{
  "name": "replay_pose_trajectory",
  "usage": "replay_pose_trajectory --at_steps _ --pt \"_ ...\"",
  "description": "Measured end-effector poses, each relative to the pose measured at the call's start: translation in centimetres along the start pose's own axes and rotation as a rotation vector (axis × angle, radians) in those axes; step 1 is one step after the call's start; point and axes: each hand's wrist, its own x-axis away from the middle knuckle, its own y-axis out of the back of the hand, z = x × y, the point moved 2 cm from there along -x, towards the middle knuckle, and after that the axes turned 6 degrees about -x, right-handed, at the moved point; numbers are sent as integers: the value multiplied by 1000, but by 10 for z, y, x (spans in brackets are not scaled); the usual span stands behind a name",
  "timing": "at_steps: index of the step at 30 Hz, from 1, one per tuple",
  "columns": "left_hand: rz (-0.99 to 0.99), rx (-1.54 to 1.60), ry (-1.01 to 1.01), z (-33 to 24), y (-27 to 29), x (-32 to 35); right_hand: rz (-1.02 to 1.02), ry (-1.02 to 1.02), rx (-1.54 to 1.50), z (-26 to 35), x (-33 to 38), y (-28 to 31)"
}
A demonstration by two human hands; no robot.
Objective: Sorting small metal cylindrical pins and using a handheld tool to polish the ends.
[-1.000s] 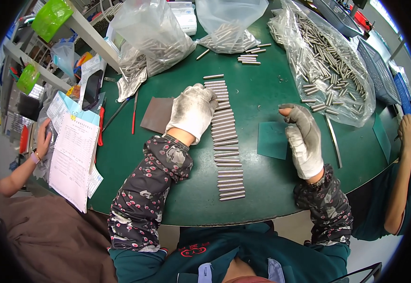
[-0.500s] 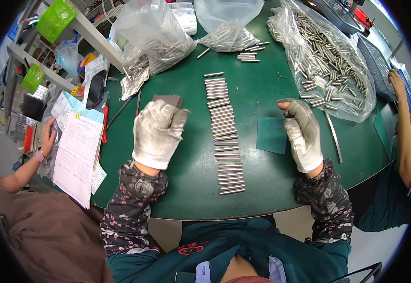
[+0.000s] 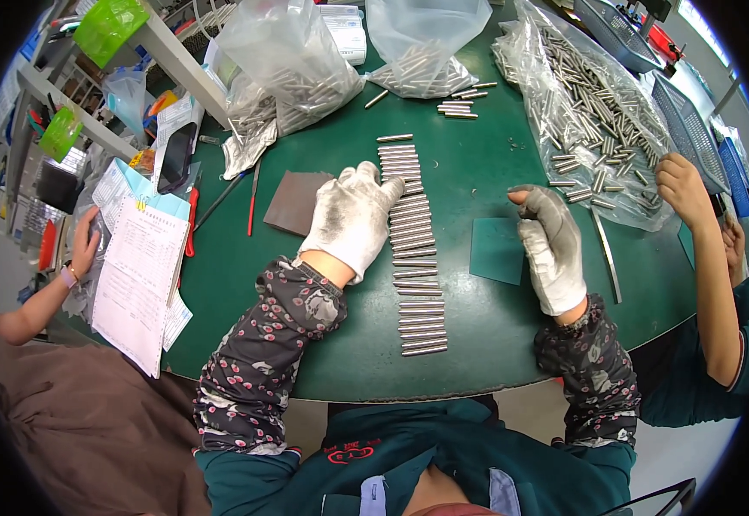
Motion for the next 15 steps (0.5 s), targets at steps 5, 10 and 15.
replay_pose_trajectory --at_steps 5,10,15 --pt "-31 -188 54 6 5 5 -3 24 -5 -3 1 3" --pt "-83 -485 202 18 23 22 4 37 -7 -2 0 4" --pt "-79 -174 73 4 22 16 5 39 -3 -1 0 2"
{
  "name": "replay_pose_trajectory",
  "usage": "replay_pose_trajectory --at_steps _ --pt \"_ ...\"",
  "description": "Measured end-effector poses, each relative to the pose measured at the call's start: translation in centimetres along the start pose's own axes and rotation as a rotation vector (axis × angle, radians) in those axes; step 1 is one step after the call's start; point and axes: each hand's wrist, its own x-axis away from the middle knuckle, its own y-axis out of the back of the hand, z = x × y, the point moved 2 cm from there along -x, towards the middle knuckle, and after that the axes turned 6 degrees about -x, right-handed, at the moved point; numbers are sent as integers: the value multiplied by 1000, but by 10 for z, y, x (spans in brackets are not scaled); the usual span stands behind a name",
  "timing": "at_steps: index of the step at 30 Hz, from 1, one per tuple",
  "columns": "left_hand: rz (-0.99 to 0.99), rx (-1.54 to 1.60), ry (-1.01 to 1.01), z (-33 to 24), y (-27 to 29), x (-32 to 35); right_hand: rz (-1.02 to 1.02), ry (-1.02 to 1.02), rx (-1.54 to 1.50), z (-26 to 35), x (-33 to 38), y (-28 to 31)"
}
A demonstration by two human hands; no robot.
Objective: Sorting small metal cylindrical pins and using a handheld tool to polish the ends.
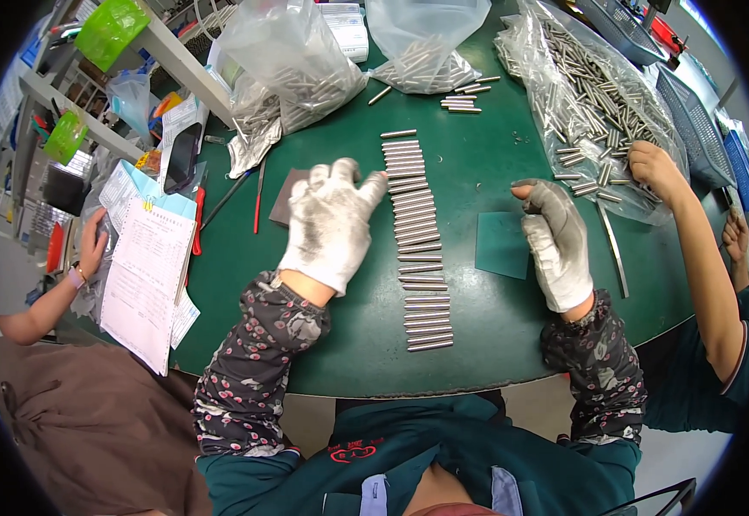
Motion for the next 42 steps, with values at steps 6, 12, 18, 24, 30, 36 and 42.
replay_pose_trajectory --at_steps 6,12,18,24,30,36,42 --pt "139 221 27 -5 -22 -19 -18 -24 3 0 0 0" --pt "23 169 36 -7 -27 -20 -1 -22 -6 2 0 0" --pt "70 -323 215 8 -8 -15 -7 -15 -4 1 1 2" --pt "-114 68 45 14 1 -3 3 25 -1 2 -1 1" --pt "-34 176 -119 -10 -9 2 -27 -12 -8 0 0 1" --pt "-152 187 -39 1 -15 0 -17 -16 -18 2 0 2" --pt "-127 161 2 5 -24 -7 -14 26 -8 0 0 1"
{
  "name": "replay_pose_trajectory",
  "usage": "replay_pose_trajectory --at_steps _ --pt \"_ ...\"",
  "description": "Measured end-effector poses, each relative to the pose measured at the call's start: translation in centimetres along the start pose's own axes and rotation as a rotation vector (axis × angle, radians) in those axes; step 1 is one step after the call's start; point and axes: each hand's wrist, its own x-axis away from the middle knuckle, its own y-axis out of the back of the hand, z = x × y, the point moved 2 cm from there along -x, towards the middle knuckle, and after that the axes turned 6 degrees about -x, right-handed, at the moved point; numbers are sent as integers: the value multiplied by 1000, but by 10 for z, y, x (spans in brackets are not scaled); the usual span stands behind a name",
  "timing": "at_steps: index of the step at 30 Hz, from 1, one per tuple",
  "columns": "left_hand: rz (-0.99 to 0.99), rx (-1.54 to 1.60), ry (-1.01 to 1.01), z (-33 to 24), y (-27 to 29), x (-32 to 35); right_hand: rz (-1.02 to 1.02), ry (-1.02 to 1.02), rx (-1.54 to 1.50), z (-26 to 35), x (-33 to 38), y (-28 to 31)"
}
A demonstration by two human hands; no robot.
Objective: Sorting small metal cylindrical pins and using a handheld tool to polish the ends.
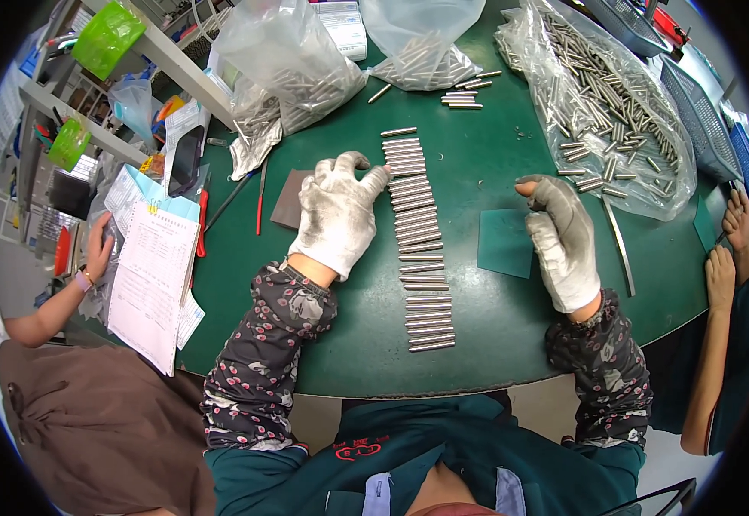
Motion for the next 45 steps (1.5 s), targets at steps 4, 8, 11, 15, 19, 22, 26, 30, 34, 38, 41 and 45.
replay_pose_trajectory --at_steps 4,8,11,15,19,22,26,30,34,38,41,45 --pt "75 -51 -55 -6 -7 3 1 -12 8 -2 1 2" --pt "79 -7 -48 -8 -6 8 5 -32 4 1 1 -1" --pt "71 1 -42 -7 -6 10 53 66 120 5 -6 -8" --pt "82 25 -30 -6 -9 12 192 176 368 21 -25 -30" --pt "144 22 -19 -8 -11 14 339 180 617 14 -40 -66" --pt "172 -10 -27 -12 -12 15 394 141 727 10 -45 -87" --pt "163 8 -36 -9 -14 17 393 142 696 11 -46 -99" --pt "134 -23 -56 -10 -15 16 466 172 834 15 -47 -101" --pt "159 -11 -53 -11 -14 13 507 277 993 16 -50 -101" --pt "118 16 -69 -6 -14 15 293 78 1040 13 -62 -75" --pt "87 19 -81 -9 -12 14 233 60 992 7 -64 -63" --pt "107 11 -84 -8 -12 15 240 59 953 -1 -63 -65"
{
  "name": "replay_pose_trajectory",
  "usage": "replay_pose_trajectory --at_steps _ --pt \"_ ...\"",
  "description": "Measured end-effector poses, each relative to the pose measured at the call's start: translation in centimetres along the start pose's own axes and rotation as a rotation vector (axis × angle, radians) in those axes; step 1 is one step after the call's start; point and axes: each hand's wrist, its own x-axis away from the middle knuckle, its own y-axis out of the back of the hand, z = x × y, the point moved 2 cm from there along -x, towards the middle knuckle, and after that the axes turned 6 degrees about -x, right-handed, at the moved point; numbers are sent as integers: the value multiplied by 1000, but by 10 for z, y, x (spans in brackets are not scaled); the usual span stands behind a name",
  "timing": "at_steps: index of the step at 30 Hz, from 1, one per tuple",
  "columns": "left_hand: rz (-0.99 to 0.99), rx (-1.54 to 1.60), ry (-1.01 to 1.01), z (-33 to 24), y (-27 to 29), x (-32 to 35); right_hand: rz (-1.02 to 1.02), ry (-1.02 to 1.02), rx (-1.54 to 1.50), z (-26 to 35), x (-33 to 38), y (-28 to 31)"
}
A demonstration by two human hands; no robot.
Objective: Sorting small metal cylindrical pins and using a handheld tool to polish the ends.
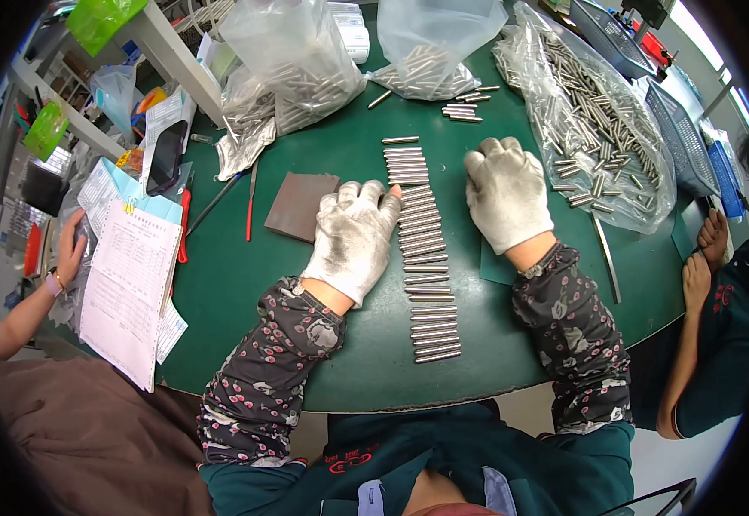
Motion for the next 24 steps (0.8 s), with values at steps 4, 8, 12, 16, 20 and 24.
replay_pose_trajectory --at_steps 4,8,12,16,20,24 --pt "18 -23 2 -1 0 0 12 87 -30 -4 4 -14" --pt "48 -46 -5 -2 -1 -3 85 46 108 -9 1 -17" --pt "-14 -67 -7 0 5 -1 -79 -90 129 -19 -1 6" --pt "-72 -46 4 -2 26 3 -122 -121 -15 -19 15 20" --pt "25 228 -162 -14 46 21 -360 -36 -190 -24 42 33" --pt "230 203 -240 -31 40 45 -252 22 -206 -19 62 26"
